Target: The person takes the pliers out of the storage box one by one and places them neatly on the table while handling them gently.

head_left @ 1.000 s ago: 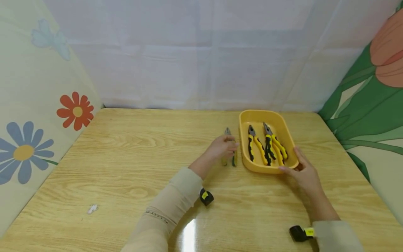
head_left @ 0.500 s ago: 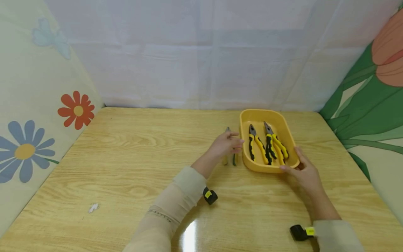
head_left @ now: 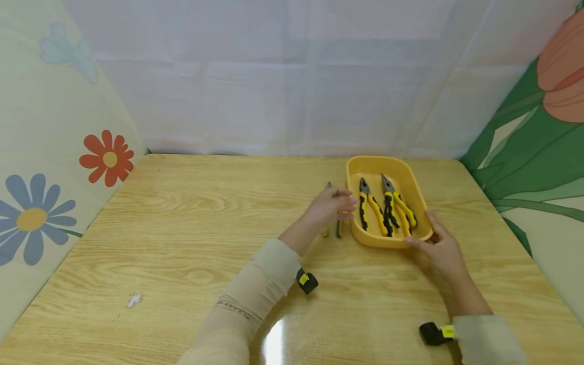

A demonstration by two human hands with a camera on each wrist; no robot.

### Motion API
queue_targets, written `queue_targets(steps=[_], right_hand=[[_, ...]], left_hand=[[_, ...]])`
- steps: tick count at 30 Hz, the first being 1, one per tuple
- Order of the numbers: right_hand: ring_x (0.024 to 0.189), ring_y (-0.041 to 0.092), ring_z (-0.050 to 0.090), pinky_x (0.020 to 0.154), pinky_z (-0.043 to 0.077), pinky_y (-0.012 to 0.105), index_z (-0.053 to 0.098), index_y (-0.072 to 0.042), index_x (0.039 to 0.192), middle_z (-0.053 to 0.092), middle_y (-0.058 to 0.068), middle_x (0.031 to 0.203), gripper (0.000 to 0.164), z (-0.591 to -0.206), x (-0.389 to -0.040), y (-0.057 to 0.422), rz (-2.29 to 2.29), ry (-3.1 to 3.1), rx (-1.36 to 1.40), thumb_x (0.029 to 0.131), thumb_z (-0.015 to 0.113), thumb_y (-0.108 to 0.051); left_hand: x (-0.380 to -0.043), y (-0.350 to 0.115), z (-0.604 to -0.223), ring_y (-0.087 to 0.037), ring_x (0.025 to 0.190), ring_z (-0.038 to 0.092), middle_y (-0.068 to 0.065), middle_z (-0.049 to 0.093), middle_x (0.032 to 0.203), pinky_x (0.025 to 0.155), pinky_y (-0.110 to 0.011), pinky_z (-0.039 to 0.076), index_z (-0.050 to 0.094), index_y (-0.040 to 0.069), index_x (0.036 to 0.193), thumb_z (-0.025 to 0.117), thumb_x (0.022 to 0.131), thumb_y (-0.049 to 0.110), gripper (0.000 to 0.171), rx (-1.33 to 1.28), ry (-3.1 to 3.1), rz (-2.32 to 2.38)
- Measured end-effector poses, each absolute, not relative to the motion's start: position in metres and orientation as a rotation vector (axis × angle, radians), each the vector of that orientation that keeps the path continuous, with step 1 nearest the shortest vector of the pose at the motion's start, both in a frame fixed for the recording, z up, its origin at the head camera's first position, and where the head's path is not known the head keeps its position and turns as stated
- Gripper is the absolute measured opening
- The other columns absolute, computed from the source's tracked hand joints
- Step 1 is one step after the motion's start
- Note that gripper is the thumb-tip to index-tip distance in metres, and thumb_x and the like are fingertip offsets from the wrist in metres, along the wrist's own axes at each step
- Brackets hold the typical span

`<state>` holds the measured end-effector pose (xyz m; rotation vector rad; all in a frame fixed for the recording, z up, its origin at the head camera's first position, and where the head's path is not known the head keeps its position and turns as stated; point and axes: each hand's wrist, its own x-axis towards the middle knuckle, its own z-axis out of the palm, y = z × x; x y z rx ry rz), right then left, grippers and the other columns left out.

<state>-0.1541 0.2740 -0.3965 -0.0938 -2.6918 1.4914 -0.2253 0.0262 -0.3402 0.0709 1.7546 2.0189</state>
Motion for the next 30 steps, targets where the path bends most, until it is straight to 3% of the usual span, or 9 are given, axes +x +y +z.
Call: queue_targets(steps=[5, 14, 21, 30], right_hand=[[0.126, 0.027, 0.007, 0.087, 0.017, -0.001, 0.006, -0.016, 0.138, -0.001, 0.006, 0.142, 0.084, -0.396, -0.155, 0.274, 1.486, -2.698, -0.094, 0.078, 0.064, -0.027], [0.126, 0.027, 0.009, 0.087, 0.019, 0.0, 0.006, -0.018, 0.137, -0.001, 0.005, 0.142, 0.082, -0.396, -0.154, 0.274, 1.508, -2.693, -0.098, 0.079, 0.063, -0.025], [0.126, 0.028, 0.009, 0.086, 0.018, -0.001, 0.007, -0.018, 0.137, -0.001, 0.004, 0.142, 0.082, -0.396, -0.155, 0.274, 1.49, -2.705, -0.091, 0.079, 0.063, -0.027], [0.126, 0.026, 0.008, 0.087, 0.018, 0.0, 0.007, -0.019, 0.137, -0.001, 0.004, 0.142, 0.082, -0.398, -0.155, 0.276, 1.508, -2.699, -0.11, 0.078, 0.064, -0.026]], left_hand=[[-0.225, 0.031, -0.34, -0.031, 0.096, 0.053, -0.011, 0.056, 0.098, 0.071, -0.031, 0.051, 0.044, -0.004, 0.119, 0.059, 0.082, 0.008, 0.042, 0.05, 1.699, 2.04], [-0.224, 0.04, -0.337, -0.028, 0.094, 0.055, -0.012, 0.055, 0.103, 0.075, -0.035, 0.049, 0.043, -0.003, 0.121, 0.059, 0.082, 0.007, 0.043, 0.023, 1.671, 2.028], [-0.226, 0.046, -0.338, -0.03, 0.098, 0.053, -0.01, 0.057, 0.101, 0.068, -0.029, 0.052, 0.044, -0.003, 0.12, 0.061, 0.08, 0.009, 0.044, 0.008, 1.669, 2.011], [-0.225, 0.051, -0.338, -0.027, 0.099, 0.052, -0.008, 0.056, 0.103, 0.077, -0.035, 0.049, 0.047, 0.0, 0.117, 0.06, 0.081, 0.01, 0.04, 0.026, 1.662, 1.998]])
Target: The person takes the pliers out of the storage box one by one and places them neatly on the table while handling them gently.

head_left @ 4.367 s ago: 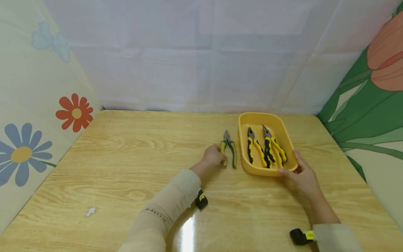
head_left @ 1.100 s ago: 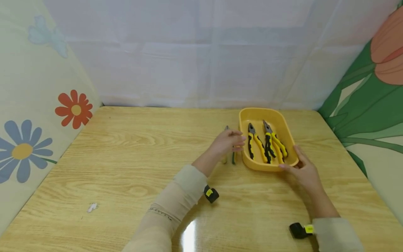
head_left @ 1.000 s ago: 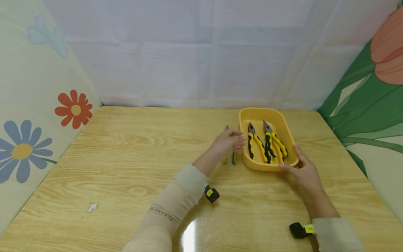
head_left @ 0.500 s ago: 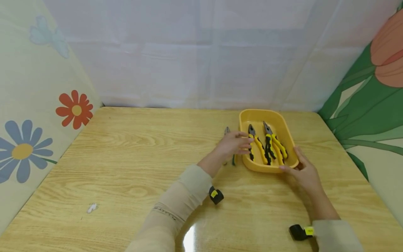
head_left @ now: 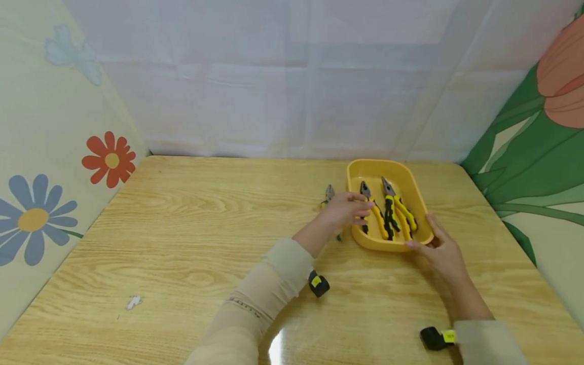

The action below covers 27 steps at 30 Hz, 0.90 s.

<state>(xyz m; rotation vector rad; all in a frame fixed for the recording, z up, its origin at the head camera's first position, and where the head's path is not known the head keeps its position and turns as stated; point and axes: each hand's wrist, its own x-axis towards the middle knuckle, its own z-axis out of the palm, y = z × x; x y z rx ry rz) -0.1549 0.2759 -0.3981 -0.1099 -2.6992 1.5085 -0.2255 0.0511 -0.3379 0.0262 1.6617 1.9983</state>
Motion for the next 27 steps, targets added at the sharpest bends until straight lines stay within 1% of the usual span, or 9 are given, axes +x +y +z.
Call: queue_targets(steps=[4, 9, 13, 17, 21, 24, 27], right_hand=[[0.126, 0.028, 0.007, 0.087, 0.017, 0.0, 0.006, -0.019, 0.137, -0.002, 0.005, 0.142, 0.083, -0.398, -0.155, 0.276, 1.497, -2.717, -0.135, 0.078, 0.063, -0.029], [0.126, 0.028, 0.008, 0.085, 0.018, -0.002, 0.006, -0.018, 0.137, -0.001, 0.005, 0.142, 0.083, -0.397, -0.154, 0.276, 1.482, -2.725, -0.129, 0.079, 0.063, -0.029], [0.125, 0.028, 0.009, 0.084, 0.019, -0.002, 0.007, -0.017, 0.137, -0.001, 0.006, 0.142, 0.082, -0.397, -0.155, 0.274, 1.489, -2.71, -0.107, 0.079, 0.063, -0.027], [0.126, 0.027, 0.009, 0.086, 0.019, -0.001, 0.007, -0.017, 0.137, -0.001, 0.006, 0.142, 0.081, -0.397, -0.156, 0.273, 1.5, -2.699, -0.093, 0.079, 0.063, -0.025], [0.126, 0.027, 0.008, 0.088, 0.019, 0.001, 0.007, -0.017, 0.137, -0.001, 0.006, 0.142, 0.081, -0.397, -0.156, 0.273, 1.515, -2.688, -0.082, 0.079, 0.063, -0.024], [0.126, 0.027, 0.008, 0.088, 0.019, 0.001, 0.007, -0.017, 0.137, 0.0, 0.007, 0.142, 0.081, -0.397, -0.156, 0.274, 1.519, -2.68, -0.077, 0.079, 0.063, -0.022], [0.126, 0.027, 0.009, 0.088, 0.02, 0.001, 0.008, -0.015, 0.137, 0.0, 0.008, 0.142, 0.08, -0.398, -0.156, 0.275, 1.514, -2.677, -0.074, 0.079, 0.063, -0.021]], left_hand=[[-0.225, 0.055, -0.339, -0.027, 0.098, 0.053, -0.009, 0.056, 0.104, 0.079, -0.036, 0.048, 0.046, -0.001, 0.119, 0.062, 0.08, 0.01, 0.043, 0.01, 1.656, 1.994], [-0.225, 0.059, -0.342, -0.028, 0.102, 0.05, -0.012, 0.052, 0.112, 0.079, -0.034, 0.048, 0.041, -0.001, 0.125, 0.062, 0.08, 0.012, 0.051, 0.018, 1.692, 1.952], [-0.225, 0.063, -0.343, -0.027, 0.102, 0.051, -0.012, 0.049, 0.119, 0.081, -0.035, 0.046, 0.039, 0.001, 0.127, 0.062, 0.08, 0.015, 0.054, 0.032, 1.749, 1.91], [-0.227, 0.068, -0.344, -0.026, 0.099, 0.053, -0.009, 0.05, 0.117, 0.083, -0.037, 0.045, 0.042, 0.004, 0.126, 0.064, 0.079, 0.019, 0.054, 0.016, 1.795, 1.878], [-0.229, 0.073, -0.346, -0.025, 0.098, 0.053, -0.01, 0.051, 0.116, 0.079, -0.035, 0.047, 0.042, 0.003, 0.126, 0.065, 0.078, 0.019, 0.055, -0.004, 1.795, 1.893], [-0.23, 0.077, -0.347, -0.025, 0.1, 0.052, -0.012, 0.047, 0.12, 0.075, -0.032, 0.049, 0.041, 0.0, 0.125, 0.065, 0.077, 0.016, 0.056, -0.023, 1.774, 1.925], [-0.231, 0.081, -0.348, -0.024, 0.098, 0.053, -0.013, 0.044, 0.124, 0.073, -0.031, 0.05, 0.041, -0.001, 0.125, 0.066, 0.077, 0.016, 0.056, -0.037, 1.792, 1.916]])
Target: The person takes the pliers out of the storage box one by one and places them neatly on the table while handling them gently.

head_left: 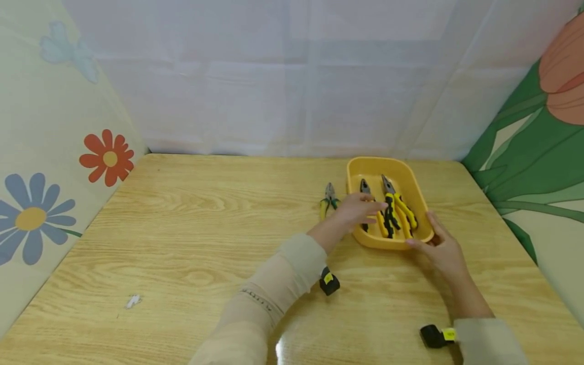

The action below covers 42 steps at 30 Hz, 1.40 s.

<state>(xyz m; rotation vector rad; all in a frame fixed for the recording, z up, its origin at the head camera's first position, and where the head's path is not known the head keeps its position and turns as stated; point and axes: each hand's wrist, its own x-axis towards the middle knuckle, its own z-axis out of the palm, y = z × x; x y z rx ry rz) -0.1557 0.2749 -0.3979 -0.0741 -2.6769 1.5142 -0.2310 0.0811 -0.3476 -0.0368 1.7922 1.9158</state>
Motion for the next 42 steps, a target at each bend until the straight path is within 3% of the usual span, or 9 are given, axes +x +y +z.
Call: queue_targets(steps=[8, 26, 42], right_hand=[[0.126, 0.028, 0.008, 0.087, 0.018, 0.0, 0.006, -0.019, 0.137, -0.002, 0.006, 0.142, 0.08, -0.397, -0.155, 0.274, 1.496, -2.705, -0.093, 0.08, 0.062, -0.027], [0.126, 0.027, 0.008, 0.088, 0.02, 0.001, 0.006, -0.02, 0.137, -0.003, 0.003, 0.142, 0.08, -0.399, -0.156, 0.275, 1.516, -2.699, -0.093, 0.08, 0.061, -0.026], [0.126, 0.026, 0.011, 0.087, 0.024, 0.002, 0.006, -0.02, 0.137, -0.003, 0.001, 0.142, 0.079, -0.4, -0.157, 0.276, 1.543, -2.686, -0.085, 0.081, 0.061, -0.024]], left_hand=[[-0.231, 0.086, -0.35, -0.023, 0.095, 0.055, -0.011, 0.045, 0.124, 0.073, -0.032, 0.05, 0.043, 0.0, 0.124, 0.067, 0.076, 0.016, 0.055, -0.073, 1.799, 1.913], [-0.231, 0.099, -0.358, -0.024, 0.09, 0.058, -0.012, 0.057, 0.105, 0.075, -0.033, 0.049, 0.046, 0.003, 0.123, 0.067, 0.076, 0.018, 0.054, -0.135, 1.859, 1.842], [-0.235, 0.115, -0.364, -0.021, 0.085, 0.057, -0.01, 0.053, 0.109, 0.067, -0.029, 0.052, 0.048, 0.0, 0.118, 0.069, 0.074, 0.015, 0.051, -0.194, 1.892, 1.867]])
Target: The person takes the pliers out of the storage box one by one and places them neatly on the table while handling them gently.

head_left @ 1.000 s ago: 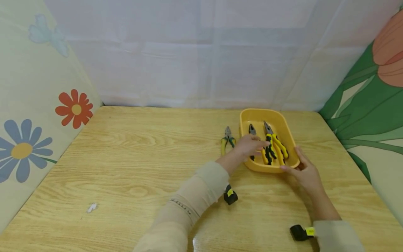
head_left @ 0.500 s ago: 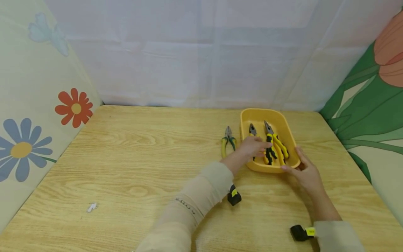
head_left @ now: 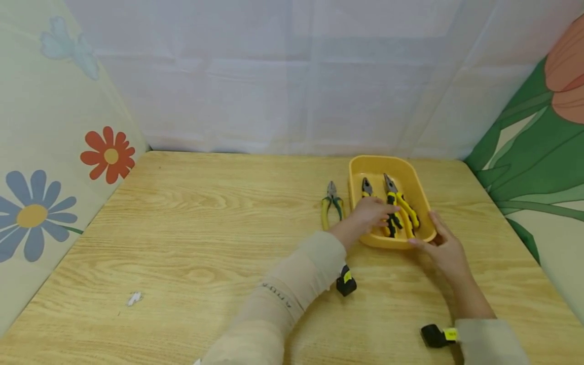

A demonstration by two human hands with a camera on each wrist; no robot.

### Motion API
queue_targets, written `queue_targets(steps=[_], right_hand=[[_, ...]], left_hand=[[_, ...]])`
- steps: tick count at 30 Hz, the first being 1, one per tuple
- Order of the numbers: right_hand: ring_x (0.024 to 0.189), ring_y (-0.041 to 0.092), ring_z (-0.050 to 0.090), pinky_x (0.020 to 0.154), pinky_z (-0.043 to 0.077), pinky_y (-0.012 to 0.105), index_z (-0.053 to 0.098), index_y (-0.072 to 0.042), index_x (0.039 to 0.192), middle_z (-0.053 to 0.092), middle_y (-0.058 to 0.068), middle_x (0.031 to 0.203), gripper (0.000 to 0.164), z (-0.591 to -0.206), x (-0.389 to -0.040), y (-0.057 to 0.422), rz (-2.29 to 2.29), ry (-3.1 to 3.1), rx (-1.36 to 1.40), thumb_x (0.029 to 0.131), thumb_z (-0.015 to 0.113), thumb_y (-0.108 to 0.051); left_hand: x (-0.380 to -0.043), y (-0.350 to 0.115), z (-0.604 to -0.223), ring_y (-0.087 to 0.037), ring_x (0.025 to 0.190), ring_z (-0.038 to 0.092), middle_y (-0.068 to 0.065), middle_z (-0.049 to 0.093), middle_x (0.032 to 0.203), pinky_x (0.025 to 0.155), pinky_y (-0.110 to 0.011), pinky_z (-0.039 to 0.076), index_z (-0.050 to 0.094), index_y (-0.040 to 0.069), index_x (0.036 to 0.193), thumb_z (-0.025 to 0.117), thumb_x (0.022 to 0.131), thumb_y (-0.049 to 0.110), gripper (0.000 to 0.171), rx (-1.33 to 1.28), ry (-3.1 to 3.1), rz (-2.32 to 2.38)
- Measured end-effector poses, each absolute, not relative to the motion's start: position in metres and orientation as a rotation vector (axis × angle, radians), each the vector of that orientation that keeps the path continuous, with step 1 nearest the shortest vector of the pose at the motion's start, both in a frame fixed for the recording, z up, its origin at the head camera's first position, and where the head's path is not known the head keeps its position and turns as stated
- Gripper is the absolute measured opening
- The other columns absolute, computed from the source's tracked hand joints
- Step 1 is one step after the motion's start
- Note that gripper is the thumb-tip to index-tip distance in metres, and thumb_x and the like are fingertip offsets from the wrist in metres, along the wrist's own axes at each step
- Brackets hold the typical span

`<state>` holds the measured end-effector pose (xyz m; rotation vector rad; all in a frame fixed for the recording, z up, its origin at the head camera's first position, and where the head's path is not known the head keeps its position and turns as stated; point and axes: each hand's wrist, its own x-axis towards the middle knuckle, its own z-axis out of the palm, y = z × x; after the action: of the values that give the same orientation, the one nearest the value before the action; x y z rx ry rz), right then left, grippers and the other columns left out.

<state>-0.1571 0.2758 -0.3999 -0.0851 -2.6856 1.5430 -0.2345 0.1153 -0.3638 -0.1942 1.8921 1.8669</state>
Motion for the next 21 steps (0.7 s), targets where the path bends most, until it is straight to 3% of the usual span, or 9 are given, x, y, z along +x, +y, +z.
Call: queue_targets(steps=[15, 21], right_hand=[[0.125, 0.025, 0.013, 0.086, 0.026, 0.002, 0.007, -0.017, 0.138, -0.002, 0.005, 0.142, 0.078, -0.401, -0.158, 0.277, 1.557, -2.665, -0.055, 0.081, 0.061, -0.02], [0.125, 0.026, 0.013, 0.086, 0.025, 0.001, 0.006, -0.019, 0.137, -0.002, 0.003, 0.142, 0.078, -0.401, -0.157, 0.276, 1.536, -2.685, -0.07, 0.081, 0.06, -0.023]], left_hand=[[-0.234, 0.125, -0.366, -0.024, 0.082, 0.059, -0.013, 0.059, 0.094, 0.072, -0.034, 0.05, 0.046, 0.003, 0.121, 0.068, 0.075, 0.022, 0.054, -0.231, 1.991, 1.727], [-0.235, 0.127, -0.366, -0.025, 0.084, 0.058, -0.013, 0.057, 0.097, 0.071, -0.035, 0.05, 0.046, 0.003, 0.121, 0.068, 0.075, 0.022, 0.054, -0.248, 1.969, 1.742]])
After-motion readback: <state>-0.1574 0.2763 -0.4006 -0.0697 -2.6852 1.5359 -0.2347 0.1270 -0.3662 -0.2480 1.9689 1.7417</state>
